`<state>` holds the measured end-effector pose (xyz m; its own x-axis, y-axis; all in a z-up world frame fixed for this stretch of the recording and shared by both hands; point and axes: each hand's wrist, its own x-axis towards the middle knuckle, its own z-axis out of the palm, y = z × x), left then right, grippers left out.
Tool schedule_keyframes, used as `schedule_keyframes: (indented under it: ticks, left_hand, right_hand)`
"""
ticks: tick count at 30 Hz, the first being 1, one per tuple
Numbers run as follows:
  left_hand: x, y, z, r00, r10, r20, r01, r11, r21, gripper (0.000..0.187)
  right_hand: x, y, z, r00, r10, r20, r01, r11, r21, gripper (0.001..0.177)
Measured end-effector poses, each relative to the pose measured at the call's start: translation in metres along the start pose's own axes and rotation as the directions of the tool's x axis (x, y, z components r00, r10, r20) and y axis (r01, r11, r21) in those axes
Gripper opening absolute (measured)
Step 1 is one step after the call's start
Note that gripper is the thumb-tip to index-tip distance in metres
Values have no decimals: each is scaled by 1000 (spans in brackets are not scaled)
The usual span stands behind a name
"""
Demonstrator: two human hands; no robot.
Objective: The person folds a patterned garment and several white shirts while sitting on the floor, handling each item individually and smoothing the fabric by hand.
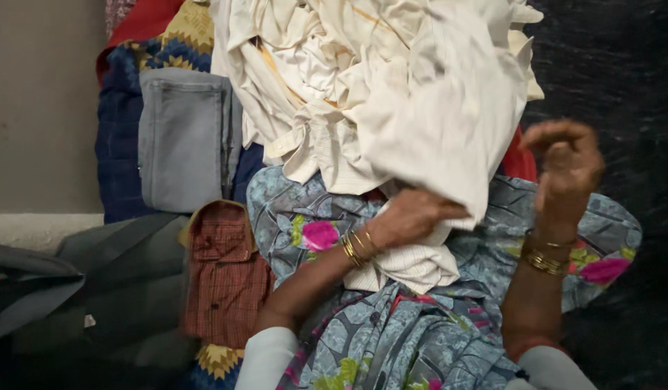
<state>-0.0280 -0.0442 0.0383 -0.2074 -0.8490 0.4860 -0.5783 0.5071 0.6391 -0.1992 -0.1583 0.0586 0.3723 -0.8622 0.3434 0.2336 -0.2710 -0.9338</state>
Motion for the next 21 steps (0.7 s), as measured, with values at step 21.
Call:
schedule_keyframes:
  ticks: [21]
  left_hand:
    - [15, -28, -73, 890, -438, 127, 451, 806, -383, 26]
  right_hand:
    - [-18, 38, 35, 737, 63, 673, 234, 911, -341, 21]
